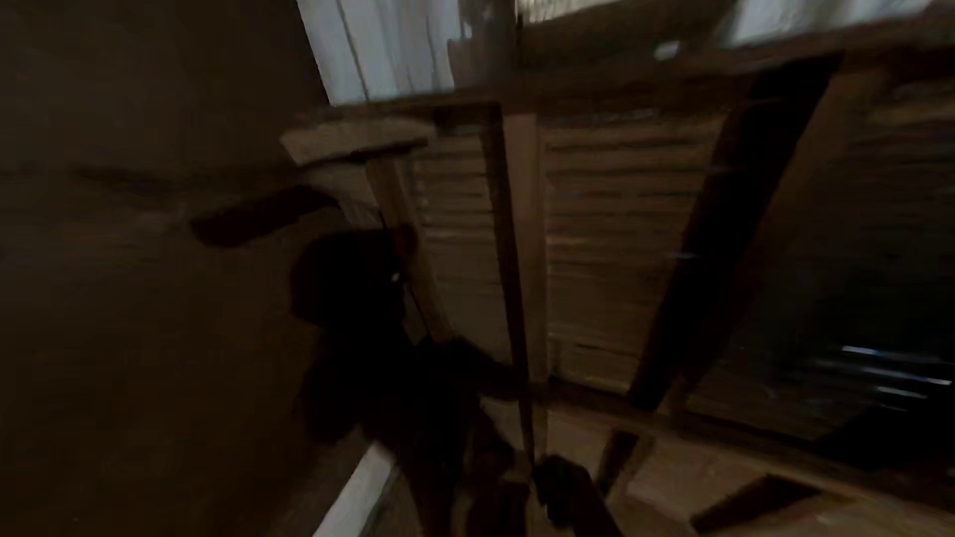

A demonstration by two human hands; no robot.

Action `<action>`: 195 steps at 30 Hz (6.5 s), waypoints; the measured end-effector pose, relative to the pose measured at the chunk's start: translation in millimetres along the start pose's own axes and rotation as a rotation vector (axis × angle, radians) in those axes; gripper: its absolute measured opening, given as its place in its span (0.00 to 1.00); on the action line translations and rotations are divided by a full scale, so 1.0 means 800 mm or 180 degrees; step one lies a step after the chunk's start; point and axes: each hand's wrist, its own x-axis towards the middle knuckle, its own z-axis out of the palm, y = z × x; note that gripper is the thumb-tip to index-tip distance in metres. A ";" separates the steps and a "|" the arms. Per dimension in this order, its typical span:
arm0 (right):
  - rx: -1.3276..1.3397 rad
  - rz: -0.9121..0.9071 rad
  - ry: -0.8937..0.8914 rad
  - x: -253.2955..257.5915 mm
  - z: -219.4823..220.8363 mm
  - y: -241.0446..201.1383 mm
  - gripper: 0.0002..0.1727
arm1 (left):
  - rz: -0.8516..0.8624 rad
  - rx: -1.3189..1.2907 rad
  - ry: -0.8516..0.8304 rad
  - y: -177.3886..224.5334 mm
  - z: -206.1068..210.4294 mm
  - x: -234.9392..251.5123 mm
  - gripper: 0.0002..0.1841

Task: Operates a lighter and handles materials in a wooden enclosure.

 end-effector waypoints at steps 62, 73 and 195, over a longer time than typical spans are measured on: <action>0.0726 0.0698 -0.0636 0.009 -0.041 0.030 0.28 | 0.0626 0.1875 0.0460 0.048 0.021 -0.011 0.12; 0.0491 0.0969 -0.0573 0.011 -0.037 0.018 0.24 | 0.0666 0.1862 0.0430 0.047 0.021 -0.009 0.12; -0.0484 0.0765 -0.1816 0.118 -0.117 -0.020 0.25 | -0.0406 0.2334 0.1615 0.092 0.133 0.020 0.14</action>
